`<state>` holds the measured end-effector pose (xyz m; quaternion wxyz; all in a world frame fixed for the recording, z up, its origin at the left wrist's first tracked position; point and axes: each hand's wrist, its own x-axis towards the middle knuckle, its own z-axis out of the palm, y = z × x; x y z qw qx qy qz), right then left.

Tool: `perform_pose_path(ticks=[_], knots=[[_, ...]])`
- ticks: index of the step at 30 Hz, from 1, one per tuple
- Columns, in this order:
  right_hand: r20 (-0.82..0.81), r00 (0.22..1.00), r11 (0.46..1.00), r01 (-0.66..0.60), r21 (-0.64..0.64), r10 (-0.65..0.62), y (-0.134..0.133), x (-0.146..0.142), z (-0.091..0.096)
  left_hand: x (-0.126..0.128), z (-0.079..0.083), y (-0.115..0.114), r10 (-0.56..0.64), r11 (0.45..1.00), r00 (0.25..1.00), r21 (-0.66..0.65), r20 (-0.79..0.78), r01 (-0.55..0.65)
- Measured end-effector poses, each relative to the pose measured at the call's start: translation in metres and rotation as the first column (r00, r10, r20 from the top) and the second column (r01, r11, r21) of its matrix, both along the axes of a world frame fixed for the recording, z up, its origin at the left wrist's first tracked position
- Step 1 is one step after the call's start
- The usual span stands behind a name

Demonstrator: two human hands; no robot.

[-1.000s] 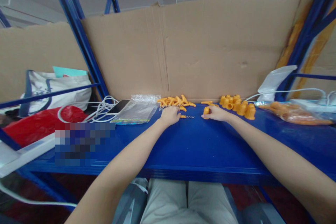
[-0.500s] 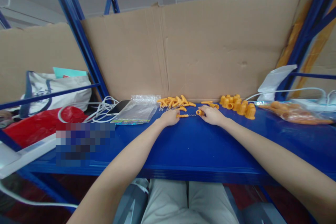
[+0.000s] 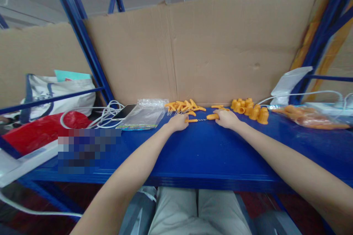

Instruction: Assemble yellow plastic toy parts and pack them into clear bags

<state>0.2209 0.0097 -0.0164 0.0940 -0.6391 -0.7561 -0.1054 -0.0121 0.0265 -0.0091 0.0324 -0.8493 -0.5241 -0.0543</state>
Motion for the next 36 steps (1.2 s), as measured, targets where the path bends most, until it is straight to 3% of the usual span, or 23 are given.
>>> perform_pose_path(ticks=[5, 10, 17, 24, 29, 36], knots=[[-0.034, 0.996, 0.996, -0.078, 0.045, 0.08, 0.005, 0.005, -0.005, 0.0, 0.0, 0.002, -0.012, 1.0, 1.0, -0.001, 0.018, 0.012], [-0.138, 0.962, 0.971, -0.229, 0.073, 0.238, 0.011, 0.003, -0.01, -0.001, -0.004, 0.005, -0.013, 1.0, 0.996, 0.013, 0.084, 0.012], [-0.386, 0.86, 0.943, -0.304, 0.138, 0.334, 0.019, -0.001, -0.02, 0.006, -0.009, 0.008, -0.017, 0.998, 0.933, -0.048, 0.359, 0.037], [-0.648, 0.743, 0.982, -0.181, 0.05, 0.169, 0.022, -0.001, -0.016, 0.011, -0.005, 0.0, 0.165, 0.959, 0.777, -0.284, 0.608, 0.019], [-0.713, 0.692, 0.985, -0.172, -0.007, 0.115, 0.023, -0.001, -0.016, 0.013, -0.004, -0.002, 0.183, 0.954, 0.76, -0.299, 0.623, 0.015], [-0.715, 0.689, 0.985, -0.171, -0.002, 0.118, 0.032, 0.004, -0.024, 0.014, -0.007, 0.0, 0.243, 0.946, 0.724, -0.321, 0.646, -0.031]])
